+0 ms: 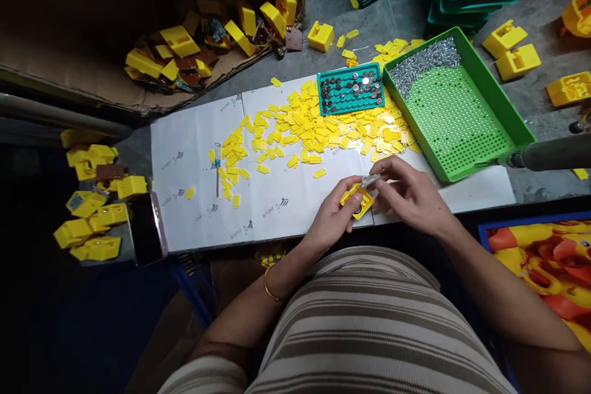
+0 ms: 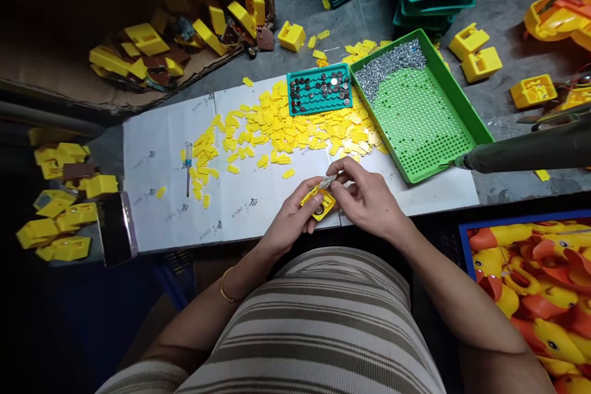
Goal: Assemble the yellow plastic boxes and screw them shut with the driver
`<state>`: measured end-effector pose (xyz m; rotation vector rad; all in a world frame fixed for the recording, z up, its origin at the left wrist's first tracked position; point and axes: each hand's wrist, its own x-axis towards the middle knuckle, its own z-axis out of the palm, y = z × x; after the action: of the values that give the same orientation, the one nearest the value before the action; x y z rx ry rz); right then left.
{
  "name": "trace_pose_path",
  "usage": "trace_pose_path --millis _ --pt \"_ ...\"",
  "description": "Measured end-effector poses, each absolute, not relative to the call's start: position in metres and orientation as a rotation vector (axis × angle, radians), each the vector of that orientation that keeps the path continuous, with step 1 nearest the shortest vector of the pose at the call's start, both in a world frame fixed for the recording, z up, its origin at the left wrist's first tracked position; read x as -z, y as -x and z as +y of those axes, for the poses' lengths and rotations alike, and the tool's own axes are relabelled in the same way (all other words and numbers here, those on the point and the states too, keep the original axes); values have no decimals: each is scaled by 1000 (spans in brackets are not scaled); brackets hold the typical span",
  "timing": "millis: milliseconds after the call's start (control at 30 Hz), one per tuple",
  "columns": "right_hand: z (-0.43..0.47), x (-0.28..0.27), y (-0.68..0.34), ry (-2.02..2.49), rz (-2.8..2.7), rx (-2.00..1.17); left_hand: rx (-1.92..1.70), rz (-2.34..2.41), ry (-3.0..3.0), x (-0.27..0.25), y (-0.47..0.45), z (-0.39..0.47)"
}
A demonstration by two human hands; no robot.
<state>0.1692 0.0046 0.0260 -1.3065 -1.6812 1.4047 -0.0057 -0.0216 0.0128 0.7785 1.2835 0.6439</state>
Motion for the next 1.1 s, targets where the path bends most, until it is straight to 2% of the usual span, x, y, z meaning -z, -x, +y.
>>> trace_pose_path --millis 300,600,1100 --pt "-12 -14 -156 1232 -1559 -1118 -699 953 -323 -14 11 -19" --pt "-24 -27 -165 1100 -2273 -605 -817 920 -251 -30 11 -22" --pt "-29 -34 -169 1084 -2410 -591 -775 972 -352 -28 8 -28"
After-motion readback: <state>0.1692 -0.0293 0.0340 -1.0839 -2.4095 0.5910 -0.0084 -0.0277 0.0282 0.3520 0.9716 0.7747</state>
